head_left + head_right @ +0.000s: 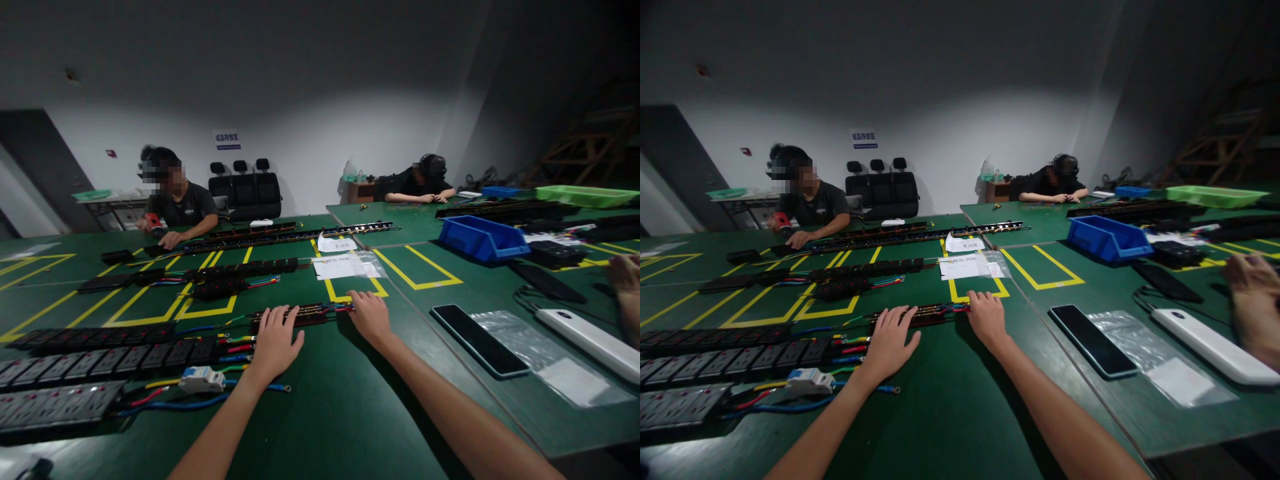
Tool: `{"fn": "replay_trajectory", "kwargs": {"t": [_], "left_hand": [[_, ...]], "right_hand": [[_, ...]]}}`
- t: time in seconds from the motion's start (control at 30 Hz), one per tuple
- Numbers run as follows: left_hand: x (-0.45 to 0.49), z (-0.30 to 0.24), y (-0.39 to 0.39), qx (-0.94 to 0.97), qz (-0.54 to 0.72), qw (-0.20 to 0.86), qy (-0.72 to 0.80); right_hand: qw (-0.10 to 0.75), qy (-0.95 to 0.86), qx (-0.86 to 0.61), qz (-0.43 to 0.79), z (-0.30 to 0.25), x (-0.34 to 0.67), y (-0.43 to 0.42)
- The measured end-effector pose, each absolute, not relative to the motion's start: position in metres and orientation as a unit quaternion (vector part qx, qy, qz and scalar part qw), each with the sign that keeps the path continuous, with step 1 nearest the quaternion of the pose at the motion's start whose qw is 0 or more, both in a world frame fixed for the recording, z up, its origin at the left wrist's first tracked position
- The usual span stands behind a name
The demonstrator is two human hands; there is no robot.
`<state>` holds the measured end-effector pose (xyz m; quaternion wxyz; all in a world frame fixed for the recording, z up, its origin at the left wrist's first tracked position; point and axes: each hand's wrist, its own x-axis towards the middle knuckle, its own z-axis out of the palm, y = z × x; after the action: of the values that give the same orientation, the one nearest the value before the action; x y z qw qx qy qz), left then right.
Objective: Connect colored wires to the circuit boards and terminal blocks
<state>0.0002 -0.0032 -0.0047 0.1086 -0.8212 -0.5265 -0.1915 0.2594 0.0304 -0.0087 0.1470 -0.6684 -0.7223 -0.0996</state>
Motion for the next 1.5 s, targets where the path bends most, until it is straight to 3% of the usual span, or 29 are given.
{"fn": "replay_trajectory", "kwargs": {"t": [0.87,1.5], "left_hand": [[0.000,-0.006,-0.002,-0.821,-0.184,0.093,-0.533],[0.000,-0.006,-0.001,-0.824,-0.184,0.104,-0.526]], "right_hand": [[0.141,-0.735,-0.659,-0.068,-0.009,0.272,0.034],[0.277,-0.706,-0.652,0.001,0.011,0.287,0.022]]}}
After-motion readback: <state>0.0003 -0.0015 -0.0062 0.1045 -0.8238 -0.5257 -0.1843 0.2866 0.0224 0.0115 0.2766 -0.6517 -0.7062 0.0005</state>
